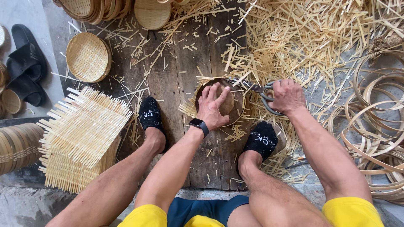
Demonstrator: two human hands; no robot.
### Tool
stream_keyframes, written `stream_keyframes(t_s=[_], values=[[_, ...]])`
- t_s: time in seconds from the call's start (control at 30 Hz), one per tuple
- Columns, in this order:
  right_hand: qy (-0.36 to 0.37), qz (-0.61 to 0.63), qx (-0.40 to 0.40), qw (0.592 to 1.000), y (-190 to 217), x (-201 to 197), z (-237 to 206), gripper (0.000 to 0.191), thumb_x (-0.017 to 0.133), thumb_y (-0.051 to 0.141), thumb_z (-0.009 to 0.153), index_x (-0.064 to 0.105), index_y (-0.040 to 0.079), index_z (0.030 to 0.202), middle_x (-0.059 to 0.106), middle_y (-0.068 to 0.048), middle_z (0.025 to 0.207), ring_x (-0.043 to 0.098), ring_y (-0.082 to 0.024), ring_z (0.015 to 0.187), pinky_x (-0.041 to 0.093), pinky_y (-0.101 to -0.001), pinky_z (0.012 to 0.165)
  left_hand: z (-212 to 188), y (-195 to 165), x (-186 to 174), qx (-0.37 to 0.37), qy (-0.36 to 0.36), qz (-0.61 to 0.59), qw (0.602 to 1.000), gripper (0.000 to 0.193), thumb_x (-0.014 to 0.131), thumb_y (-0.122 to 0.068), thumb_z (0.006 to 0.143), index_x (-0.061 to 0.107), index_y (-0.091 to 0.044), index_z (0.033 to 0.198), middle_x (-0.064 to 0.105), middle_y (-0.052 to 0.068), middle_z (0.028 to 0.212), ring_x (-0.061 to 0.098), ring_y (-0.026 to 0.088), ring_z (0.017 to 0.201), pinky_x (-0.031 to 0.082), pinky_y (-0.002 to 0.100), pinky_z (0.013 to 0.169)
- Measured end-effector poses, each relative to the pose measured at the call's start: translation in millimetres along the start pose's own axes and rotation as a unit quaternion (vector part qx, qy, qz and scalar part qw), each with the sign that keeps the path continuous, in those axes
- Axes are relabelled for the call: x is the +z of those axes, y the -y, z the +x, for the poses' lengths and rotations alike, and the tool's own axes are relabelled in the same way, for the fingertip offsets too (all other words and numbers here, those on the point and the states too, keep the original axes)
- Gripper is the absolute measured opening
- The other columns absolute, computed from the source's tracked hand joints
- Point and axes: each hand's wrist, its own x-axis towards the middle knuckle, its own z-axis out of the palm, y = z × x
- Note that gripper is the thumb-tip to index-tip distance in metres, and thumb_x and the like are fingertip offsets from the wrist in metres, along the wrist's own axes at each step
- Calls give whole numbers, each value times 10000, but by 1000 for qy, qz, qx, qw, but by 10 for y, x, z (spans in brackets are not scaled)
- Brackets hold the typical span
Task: The person sits on the floor of a bamboo workshop and shapes a pre-woven square bamboo mat over a round wooden mold, folding the strips down around it. They trim the excess bamboo strips with scissors, fit a bamboo rim ring around the edge, and set the formed basket aside with finished ones.
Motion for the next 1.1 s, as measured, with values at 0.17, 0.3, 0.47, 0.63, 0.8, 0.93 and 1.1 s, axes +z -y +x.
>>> stream_keyframes(t_s=[0.17,0.3,0.47,0.63,0.8,0.93,1.1], values=[[-68,-20,-15,997,137,111,45,364,697,386,744,645,41,846,617,-109,753,600,-217,692,528,-337,642,33,51,-90,54,63,0,997,1011,856,-246,552,480,-240,1490,367,140,1550,322,401,1450,348,594,1157],[54,4,11,998,16,82,-21,208,657,286,953,658,78,932,623,-84,792,592,-177,727,526,-334,694,-39,-52,-16,-18,-9,17,1000,1064,909,-286,510,461,-246,1474,342,173,1512,307,433,1409,308,639,1110],[-42,-26,-11,999,91,-7,9,520,708,486,754,666,-22,854,621,-128,763,588,-225,670,533,-336,611,-16,-252,191,-157,-136,-70,976,1086,925,-347,540,428,-231,1498,345,232,1447,357,468,1324,367,623,1095],[-2,-18,14,1000,192,-33,76,204,664,243,837,666,49,899,615,-92,833,577,-194,748,518,-324,670,-36,-123,133,-77,-49,-33,995,1088,901,-303,514,452,-271,1504,358,197,1463,360,449,1340,375,620,1081],[15,12,8,1000,131,-136,-13,385,690,390,793,672,12,863,621,-127,802,596,-232,751,529,-353,673,-41,-86,104,-64,-20,-39,997,1101,888,-303,501,445,-277,1509,350,174,1489,348,438,1357,375,611,1061],[-110,-53,-25,992,293,-141,-22,683,704,647,664,686,-22,801,621,-136,728,595,-239,664,542,-345,613,-28,-103,137,-76,-35,-47,995,1069,883,-304,510,473,-289,1497,351,171,1493,341,427,1365,373,608,1071],[16,3,47,999,339,33,-75,354,694,365,803,657,24,889,615,-117,825,567,-212,738,514,-332,636,-50,-143,178,-88,-46,-31,995,1029,887,-332,530,495,-295,1481,366,143,1491,341,415,1365,367,613,1074]])
